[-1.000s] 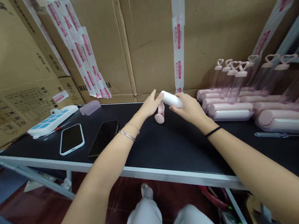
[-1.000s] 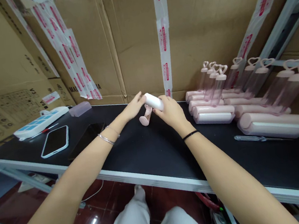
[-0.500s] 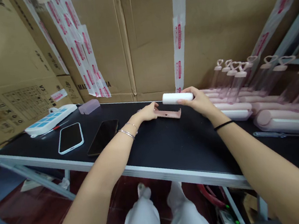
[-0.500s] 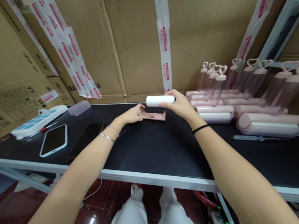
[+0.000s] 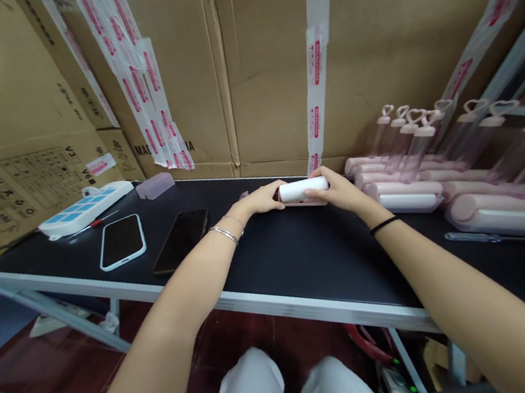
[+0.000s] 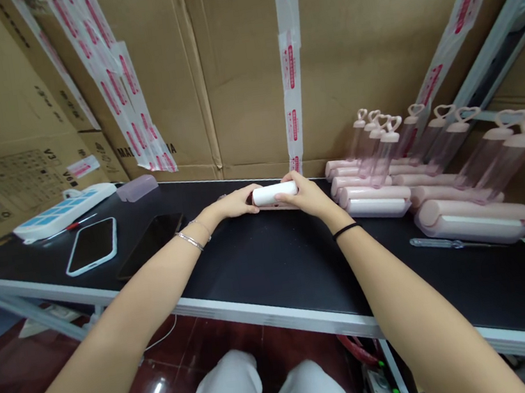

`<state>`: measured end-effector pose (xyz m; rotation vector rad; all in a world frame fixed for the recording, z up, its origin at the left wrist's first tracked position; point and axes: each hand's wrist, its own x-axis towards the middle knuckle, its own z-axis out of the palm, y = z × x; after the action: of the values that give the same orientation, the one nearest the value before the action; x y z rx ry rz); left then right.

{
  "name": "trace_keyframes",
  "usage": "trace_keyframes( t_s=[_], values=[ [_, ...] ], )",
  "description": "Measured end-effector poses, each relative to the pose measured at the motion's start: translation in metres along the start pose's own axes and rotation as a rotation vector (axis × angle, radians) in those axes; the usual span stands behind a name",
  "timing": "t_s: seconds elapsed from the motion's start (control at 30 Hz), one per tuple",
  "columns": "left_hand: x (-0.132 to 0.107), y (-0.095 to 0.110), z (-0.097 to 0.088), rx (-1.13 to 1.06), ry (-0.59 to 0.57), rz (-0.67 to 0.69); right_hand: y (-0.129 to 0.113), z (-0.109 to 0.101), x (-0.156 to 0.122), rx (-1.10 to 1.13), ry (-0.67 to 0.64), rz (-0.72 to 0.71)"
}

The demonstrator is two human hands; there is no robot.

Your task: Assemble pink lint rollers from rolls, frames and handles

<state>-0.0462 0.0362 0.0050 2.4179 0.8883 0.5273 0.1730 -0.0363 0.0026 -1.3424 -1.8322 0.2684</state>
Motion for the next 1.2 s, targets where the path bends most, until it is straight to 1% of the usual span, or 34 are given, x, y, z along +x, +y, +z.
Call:
trace_keyframes(
  t_s=[0.07,0.13,0.23,0.37,0.43,0.53,0.6,0.73,0.83,0.9,0.97,1.07,1.2],
  values=[
    [-0.001,0.001,0.0,-0.035,-0.01,0.011,0.001,0.001,0.0,-0.005,-0.011,0.002],
    [-0.002,0.006,0.0,-0.094,-0.011,0.055,0.002,0.001,0.0,-0.023,-0.021,-0.015],
    [-0.005,0.019,0.003,-0.118,0.04,0.14,0.001,0.002,0.001,-0.05,-0.037,-0.031],
    [-0.007,0.031,0.006,0.034,0.12,0.214,0.003,0.005,0.001,-0.023,-0.083,-0.029],
    [-0.009,0.032,0.005,0.103,0.135,0.2,0.007,0.005,0.001,-0.011,-0.118,-0.022],
    [-0.012,0.031,-0.002,0.193,0.109,0.163,0.013,0.005,0.001,-0.013,-0.155,-0.002],
    [-0.013,0.03,-0.005,0.254,0.113,0.133,0.013,0.006,0.001,-0.015,-0.17,0.009],
    [-0.012,0.027,-0.007,0.292,0.185,0.12,0.006,0.009,0.001,-0.08,-0.119,0.0],
    [-0.01,0.026,-0.01,0.281,0.294,0.151,0.0,0.009,-0.001,-0.078,-0.072,-0.03],
    [-0.011,0.026,-0.016,0.321,0.339,0.151,-0.001,0.009,-0.001,-0.058,-0.033,-0.058],
    [-0.014,0.025,-0.023,0.41,0.33,0.122,-0.001,0.008,-0.001,-0.052,0.018,-0.083],
    [-0.018,0.022,-0.029,0.509,0.278,0.088,0.001,0.007,0.0,-0.024,0.06,-0.082],
    [-0.017,0.021,-0.027,0.507,0.232,0.17,0.001,0.008,0.001,0.066,0.064,-0.079]
  ],
)
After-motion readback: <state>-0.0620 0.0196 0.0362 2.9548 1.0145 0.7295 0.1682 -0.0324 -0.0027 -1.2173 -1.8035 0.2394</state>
